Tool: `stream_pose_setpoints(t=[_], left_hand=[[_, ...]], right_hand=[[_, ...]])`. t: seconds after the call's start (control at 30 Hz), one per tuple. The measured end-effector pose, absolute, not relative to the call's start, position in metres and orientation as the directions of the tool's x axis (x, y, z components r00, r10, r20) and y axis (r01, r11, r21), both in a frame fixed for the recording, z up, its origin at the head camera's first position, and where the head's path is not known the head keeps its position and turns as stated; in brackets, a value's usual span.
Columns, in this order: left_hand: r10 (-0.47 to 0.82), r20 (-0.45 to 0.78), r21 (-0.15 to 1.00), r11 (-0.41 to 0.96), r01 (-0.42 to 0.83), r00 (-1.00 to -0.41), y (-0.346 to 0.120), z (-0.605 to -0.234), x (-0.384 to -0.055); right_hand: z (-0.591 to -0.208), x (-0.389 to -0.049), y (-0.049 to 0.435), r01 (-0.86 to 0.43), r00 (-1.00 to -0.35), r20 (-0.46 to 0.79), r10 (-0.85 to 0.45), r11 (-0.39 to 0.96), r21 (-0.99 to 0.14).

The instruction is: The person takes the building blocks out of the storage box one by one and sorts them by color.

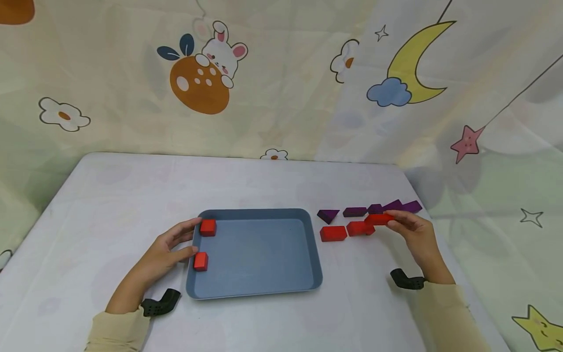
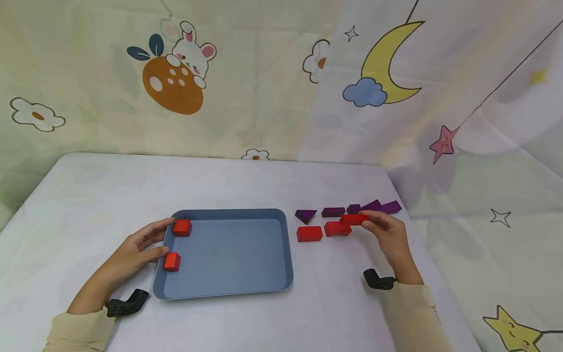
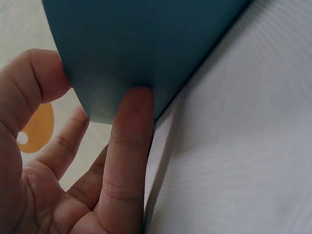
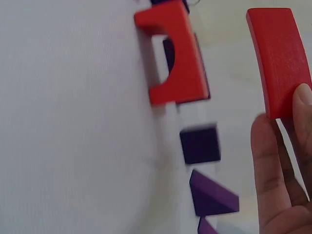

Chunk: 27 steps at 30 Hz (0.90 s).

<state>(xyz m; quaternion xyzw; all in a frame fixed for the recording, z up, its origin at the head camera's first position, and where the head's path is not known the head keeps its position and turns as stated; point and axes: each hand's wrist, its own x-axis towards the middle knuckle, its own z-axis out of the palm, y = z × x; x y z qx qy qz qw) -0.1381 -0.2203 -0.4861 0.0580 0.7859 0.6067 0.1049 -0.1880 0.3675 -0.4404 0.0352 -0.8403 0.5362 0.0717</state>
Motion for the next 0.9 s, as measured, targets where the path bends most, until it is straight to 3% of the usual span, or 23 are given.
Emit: stream_pose_setpoints(t=[0.23, 0.43, 0.73, 0.9], left_hand=[[0.221, -0.091, 0.968, 0.248, -0.035, -0.971, -0.22, -0.486, -0.138], [0.219, -0.093, 0.968, 0.249, -0.037, -0.971, -0.221, -0.486, -0.138], [0.217, -0.094, 0.968, 0.248, -0.038, -0.972, -0.221, -0.488, -0.138], [0.219, -0.098, 0.968, 0.248, -0.042, -0.971, -0.221, -0.487, -0.138]], right_hand=[[-0.451, -0.195, 0.394, -0.099, -0.986, 0.152, 0.07, 0.489, -0.867], [-0.457, -0.204, 0.407, -0.113, -0.986, 0.163, 0.035, 0.579, -0.808], [-0.464, -0.213, 0.415, -0.02, -0.999, 0.045, 0.016, 0.708, -0.706], [-0.467, -0.214, 0.417, -0.02, -1.0, 0.017, -0.011, 0.717, -0.697]])
